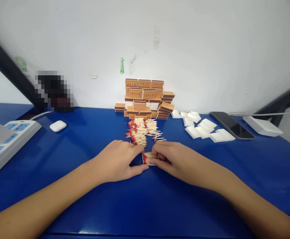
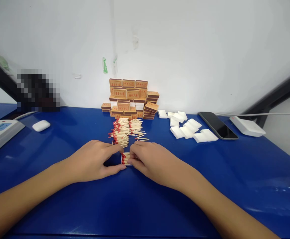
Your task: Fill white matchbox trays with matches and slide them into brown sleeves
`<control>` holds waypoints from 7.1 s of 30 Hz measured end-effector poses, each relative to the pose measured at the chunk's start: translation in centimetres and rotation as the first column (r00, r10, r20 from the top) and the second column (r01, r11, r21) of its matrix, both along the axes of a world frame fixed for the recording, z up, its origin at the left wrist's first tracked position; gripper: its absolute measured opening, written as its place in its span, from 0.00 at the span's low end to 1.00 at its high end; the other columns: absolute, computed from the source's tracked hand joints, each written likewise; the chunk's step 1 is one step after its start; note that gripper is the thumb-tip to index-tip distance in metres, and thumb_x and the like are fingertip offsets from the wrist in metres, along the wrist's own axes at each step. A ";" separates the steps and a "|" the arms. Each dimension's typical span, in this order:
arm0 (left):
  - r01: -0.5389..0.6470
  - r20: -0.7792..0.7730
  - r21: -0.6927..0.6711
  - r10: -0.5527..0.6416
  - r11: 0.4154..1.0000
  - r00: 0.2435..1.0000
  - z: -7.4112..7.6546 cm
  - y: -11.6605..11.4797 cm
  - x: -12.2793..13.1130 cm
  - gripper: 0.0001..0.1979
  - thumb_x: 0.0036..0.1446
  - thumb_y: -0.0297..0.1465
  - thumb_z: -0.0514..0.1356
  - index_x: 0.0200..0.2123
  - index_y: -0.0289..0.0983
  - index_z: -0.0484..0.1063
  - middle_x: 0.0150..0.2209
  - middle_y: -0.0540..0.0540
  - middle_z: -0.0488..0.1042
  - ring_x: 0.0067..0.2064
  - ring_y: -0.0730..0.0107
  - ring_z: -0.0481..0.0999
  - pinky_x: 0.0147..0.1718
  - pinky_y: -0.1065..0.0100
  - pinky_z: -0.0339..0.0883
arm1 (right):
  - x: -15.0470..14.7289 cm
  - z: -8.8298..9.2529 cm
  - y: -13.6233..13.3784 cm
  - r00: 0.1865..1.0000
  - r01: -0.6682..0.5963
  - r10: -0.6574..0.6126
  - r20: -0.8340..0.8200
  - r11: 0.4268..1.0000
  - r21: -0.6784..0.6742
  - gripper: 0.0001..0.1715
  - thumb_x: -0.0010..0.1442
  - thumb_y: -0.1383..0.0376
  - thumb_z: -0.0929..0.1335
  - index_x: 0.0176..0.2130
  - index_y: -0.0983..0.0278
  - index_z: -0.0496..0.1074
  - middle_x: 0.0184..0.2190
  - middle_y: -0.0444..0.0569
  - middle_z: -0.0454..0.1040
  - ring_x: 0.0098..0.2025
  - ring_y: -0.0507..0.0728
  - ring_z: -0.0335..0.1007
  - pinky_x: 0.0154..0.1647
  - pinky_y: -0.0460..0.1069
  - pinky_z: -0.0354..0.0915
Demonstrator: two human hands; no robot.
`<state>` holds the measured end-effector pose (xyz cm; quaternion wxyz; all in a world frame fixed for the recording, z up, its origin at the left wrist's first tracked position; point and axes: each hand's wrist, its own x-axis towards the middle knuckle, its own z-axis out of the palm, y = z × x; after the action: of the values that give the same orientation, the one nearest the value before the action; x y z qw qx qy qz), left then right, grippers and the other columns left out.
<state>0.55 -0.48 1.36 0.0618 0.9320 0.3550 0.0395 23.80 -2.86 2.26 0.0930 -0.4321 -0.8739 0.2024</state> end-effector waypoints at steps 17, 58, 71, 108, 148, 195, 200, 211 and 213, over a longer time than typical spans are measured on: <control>-0.010 0.002 -0.021 0.010 1.000 1.000 -0.2 0.0 -0.1 0.18 0.67 0.47 0.59 0.49 0.39 0.74 0.34 0.46 0.82 0.34 0.54 0.82 0.29 0.62 0.65 | 0.3 -0.2 0.5 0.987 -0.053 0.067 -0.146 0.994 0.097 0.10 0.71 0.70 0.65 0.42 0.62 0.76 0.38 0.47 0.74 0.37 0.53 0.68 0.37 0.48 0.60; -0.006 -0.011 0.005 0.006 1.000 1.000 -0.1 0.0 -0.1 0.17 0.67 0.47 0.59 0.42 0.39 0.74 0.30 0.47 0.79 0.31 0.56 0.80 0.26 0.64 0.59 | -0.5 -1.9 0.9 0.993 -0.010 -0.016 0.119 0.977 0.212 0.06 0.74 0.66 0.64 0.41 0.65 0.69 0.39 0.50 0.76 0.33 0.55 0.73 0.34 0.50 0.62; -0.013 -0.026 0.003 0.013 1.000 1.000 -0.1 0.0 -0.1 0.18 0.67 0.48 0.58 0.41 0.38 0.73 0.30 0.46 0.79 0.31 0.55 0.80 0.27 0.63 0.63 | -0.2 -1.6 0.7 0.995 -0.019 -0.008 0.095 0.960 0.278 0.10 0.73 0.66 0.63 0.39 0.64 0.70 0.37 0.50 0.75 0.31 0.55 0.69 0.32 0.50 0.57; -0.012 -0.018 -0.002 0.012 1.000 1.000 0.1 -0.1 0.0 0.17 0.67 0.47 0.59 0.40 0.38 0.73 0.31 0.46 0.80 0.31 0.56 0.81 0.26 0.65 0.62 | 0.2 -1.3 0.8 0.996 0.072 -0.067 -0.064 0.995 0.072 0.09 0.70 0.63 0.69 0.36 0.61 0.67 0.31 0.42 0.71 0.30 0.52 0.63 0.31 0.48 0.54; -0.015 0.014 -0.021 0.015 1.000 1.000 -0.4 0.1 -0.3 0.17 0.67 0.47 0.60 0.42 0.39 0.74 0.28 0.48 0.78 0.28 0.61 0.75 0.25 0.66 0.51 | -0.4 -1.7 1.2 0.967 0.188 -0.193 -0.167 0.981 -0.044 0.09 0.67 0.62 0.71 0.34 0.61 0.69 0.26 0.39 0.67 0.27 0.51 0.60 0.27 0.48 0.53; -0.037 0.131 -0.022 0.040 0.999 0.991 0.6 0.9 -1.1 0.19 0.66 0.47 0.61 0.48 0.38 0.76 0.26 0.50 0.74 0.26 0.67 0.72 0.26 0.67 0.56 | 7.4 -0.8 7.1 0.818 0.571 -0.491 -0.301 0.761 0.308 0.27 0.64 0.50 0.70 0.55 0.64 0.72 0.45 0.55 0.79 0.34 0.58 0.74 0.40 0.54 0.68; -0.052 0.204 0.021 0.046 0.998 0.978 0.8 2.0 -1.9 0.20 0.67 0.47 0.59 0.50 0.38 0.76 0.26 0.52 0.72 0.25 0.69 0.70 0.26 0.67 0.56 | 6.2 -1.9 9.6 0.724 0.632 -0.497 -0.478 0.755 0.173 0.36 0.60 0.48 0.73 0.59 0.67 0.70 0.51 0.58 0.77 0.35 0.57 0.74 0.41 0.55 0.71; -0.137 0.302 -0.011 0.134 0.990 0.944 1.5 3.7 -3.1 0.19 0.65 0.48 0.62 0.45 0.38 0.77 0.30 0.50 0.78 0.27 0.71 0.73 0.27 0.69 0.61 | 6.2 -1.0 8.0 0.759 0.518 -0.370 -0.536 0.842 0.151 0.27 0.62 0.50 0.73 0.53 0.64 0.75 0.43 0.52 0.79 0.33 0.55 0.71 0.39 0.54 0.70; -0.144 0.330 -0.035 0.147 0.989 0.932 1.6 3.9 -3.3 0.19 0.65 0.47 0.62 0.47 0.39 0.77 0.32 0.49 0.80 0.29 0.71 0.75 0.28 0.69 0.63 | 5.7 -0.4 6.5 0.808 0.386 -0.318 -0.496 0.922 0.038 0.28 0.60 0.50 0.74 0.53 0.63 0.75 0.39 0.50 0.79 0.33 0.55 0.72 0.35 0.52 0.70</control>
<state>-2.73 3.39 2.95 0.1225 0.8828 0.4078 0.1985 29.51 3.64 1.81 0.3725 -0.5155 -0.7391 0.2219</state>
